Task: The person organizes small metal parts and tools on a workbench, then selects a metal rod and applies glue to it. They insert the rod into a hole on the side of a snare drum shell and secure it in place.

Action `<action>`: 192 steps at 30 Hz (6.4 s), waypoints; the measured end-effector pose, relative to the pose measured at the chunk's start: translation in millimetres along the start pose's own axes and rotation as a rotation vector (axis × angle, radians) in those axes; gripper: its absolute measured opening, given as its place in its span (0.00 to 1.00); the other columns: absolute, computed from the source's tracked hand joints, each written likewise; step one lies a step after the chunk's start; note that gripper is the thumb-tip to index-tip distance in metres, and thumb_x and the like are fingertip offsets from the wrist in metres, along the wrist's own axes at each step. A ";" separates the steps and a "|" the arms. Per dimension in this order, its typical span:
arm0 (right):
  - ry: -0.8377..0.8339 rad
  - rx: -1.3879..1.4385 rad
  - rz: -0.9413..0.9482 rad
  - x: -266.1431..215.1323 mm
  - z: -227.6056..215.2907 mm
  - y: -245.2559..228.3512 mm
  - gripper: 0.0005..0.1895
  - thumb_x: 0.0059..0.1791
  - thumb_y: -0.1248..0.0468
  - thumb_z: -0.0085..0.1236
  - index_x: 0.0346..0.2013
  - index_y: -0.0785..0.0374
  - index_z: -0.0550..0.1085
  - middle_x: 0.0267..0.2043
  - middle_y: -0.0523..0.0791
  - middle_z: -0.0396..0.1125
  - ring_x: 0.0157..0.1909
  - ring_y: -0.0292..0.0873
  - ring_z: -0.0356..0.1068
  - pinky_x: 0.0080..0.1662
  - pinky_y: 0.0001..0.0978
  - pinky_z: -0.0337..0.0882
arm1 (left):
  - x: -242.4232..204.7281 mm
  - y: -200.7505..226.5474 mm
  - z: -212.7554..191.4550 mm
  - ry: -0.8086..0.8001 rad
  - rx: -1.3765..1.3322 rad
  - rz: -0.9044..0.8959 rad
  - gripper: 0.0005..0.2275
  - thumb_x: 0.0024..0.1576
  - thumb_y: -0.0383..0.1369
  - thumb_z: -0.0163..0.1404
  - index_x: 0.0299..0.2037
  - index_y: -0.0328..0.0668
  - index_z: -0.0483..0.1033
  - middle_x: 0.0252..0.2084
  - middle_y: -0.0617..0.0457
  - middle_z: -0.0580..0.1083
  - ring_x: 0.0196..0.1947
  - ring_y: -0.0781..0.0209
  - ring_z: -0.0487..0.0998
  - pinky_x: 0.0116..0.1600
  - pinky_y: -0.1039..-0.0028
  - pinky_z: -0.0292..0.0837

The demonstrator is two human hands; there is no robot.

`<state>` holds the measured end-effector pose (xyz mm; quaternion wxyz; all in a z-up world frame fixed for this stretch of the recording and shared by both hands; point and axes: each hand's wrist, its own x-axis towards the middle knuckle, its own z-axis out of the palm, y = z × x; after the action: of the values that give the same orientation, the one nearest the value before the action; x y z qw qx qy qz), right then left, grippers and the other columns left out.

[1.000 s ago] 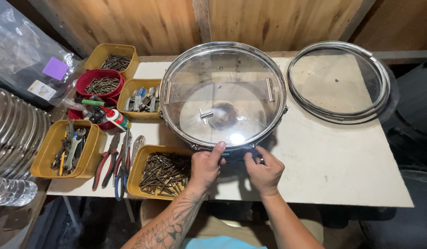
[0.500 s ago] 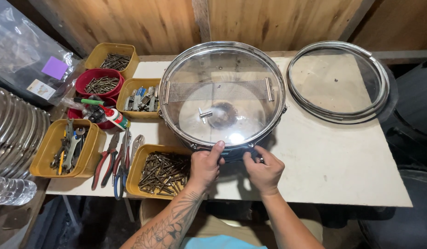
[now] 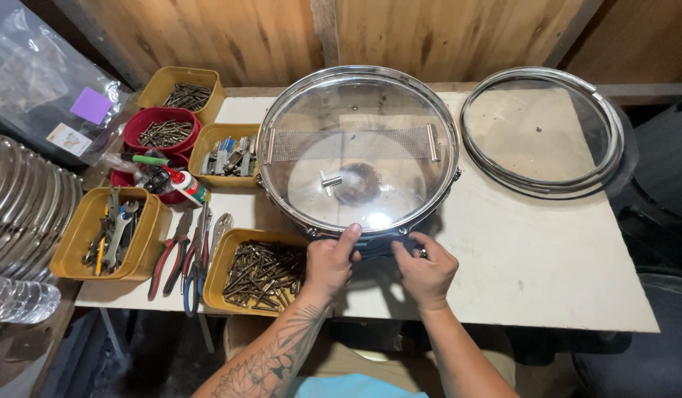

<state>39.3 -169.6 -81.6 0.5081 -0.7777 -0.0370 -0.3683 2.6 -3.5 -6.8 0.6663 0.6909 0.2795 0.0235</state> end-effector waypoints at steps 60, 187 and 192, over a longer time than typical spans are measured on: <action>-0.449 0.144 0.370 -9.4 -37.3 -34.4 0.14 0.52 0.63 0.42 0.41 0.60 0.78 0.18 0.40 0.57 0.21 0.34 0.55 0.28 0.28 0.57 | 15.9 162.8 8.5 -0.646 0.870 1.179 0.10 0.47 0.37 0.45 0.35 0.48 0.75 0.37 0.47 0.77 0.40 0.43 0.77 0.39 0.51 0.70; -0.259 0.073 0.104 6.1 -73.8 -54.9 0.16 0.47 0.73 0.68 0.49 0.71 0.76 0.40 0.49 0.76 0.40 0.37 0.76 0.51 0.24 0.76 | 44.9 -59.3 -198.8 0.474 0.552 0.677 0.09 0.54 0.33 0.58 0.44 0.46 0.82 0.34 0.56 0.80 0.30 0.64 0.80 0.46 0.74 0.75; -0.295 -0.039 0.025 19.4 -84.5 -84.6 0.06 0.53 0.75 0.66 0.44 0.75 0.79 0.42 0.52 0.75 0.42 0.39 0.73 0.51 0.28 0.75 | 62.0 28.3 -234.5 0.667 0.286 0.188 0.23 0.56 0.31 0.59 0.61 0.40 0.67 0.54 0.47 0.76 0.47 0.54 0.80 0.51 0.66 0.78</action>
<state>-28.3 -204.2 12.6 0.4863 -0.8336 -0.0945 -0.2443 -30.0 236.4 24.6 0.4305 0.7539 0.4169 0.2691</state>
